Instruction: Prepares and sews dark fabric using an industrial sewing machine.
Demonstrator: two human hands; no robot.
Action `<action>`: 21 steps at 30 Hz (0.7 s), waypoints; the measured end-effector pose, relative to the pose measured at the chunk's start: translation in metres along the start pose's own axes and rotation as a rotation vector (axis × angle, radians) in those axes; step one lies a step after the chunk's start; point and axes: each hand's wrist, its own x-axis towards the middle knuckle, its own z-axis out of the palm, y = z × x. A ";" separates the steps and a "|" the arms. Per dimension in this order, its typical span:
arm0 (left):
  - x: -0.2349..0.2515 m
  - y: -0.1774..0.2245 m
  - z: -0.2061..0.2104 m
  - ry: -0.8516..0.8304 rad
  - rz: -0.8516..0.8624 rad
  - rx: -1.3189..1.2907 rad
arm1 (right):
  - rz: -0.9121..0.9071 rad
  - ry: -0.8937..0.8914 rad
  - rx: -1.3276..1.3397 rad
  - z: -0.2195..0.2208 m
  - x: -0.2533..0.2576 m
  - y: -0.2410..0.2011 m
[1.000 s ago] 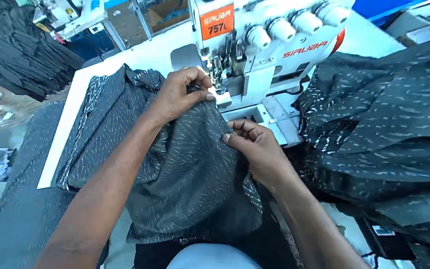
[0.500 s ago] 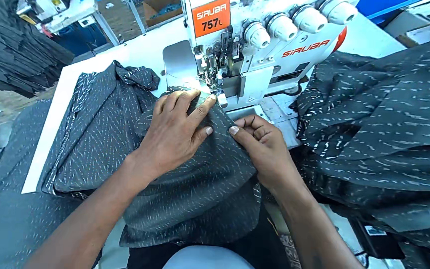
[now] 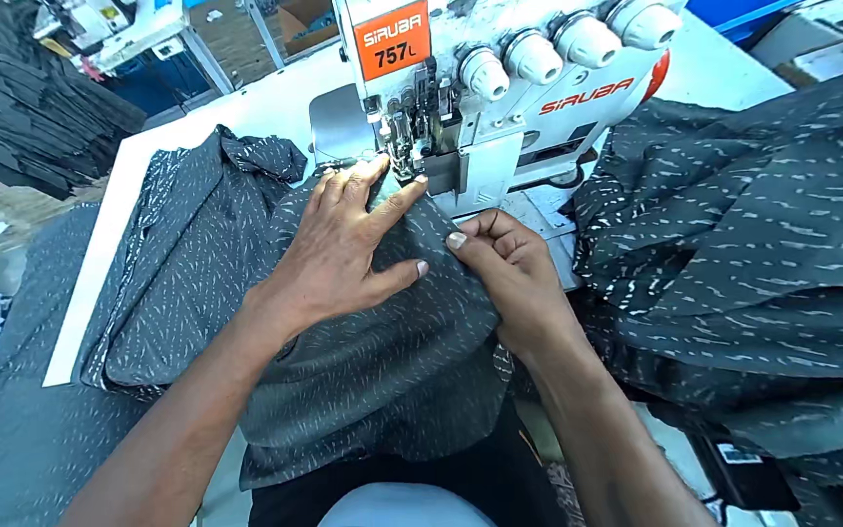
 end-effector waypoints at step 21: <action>0.053 -0.097 -0.014 -0.059 0.196 -0.150 | -0.106 0.153 0.044 0.041 -0.003 0.007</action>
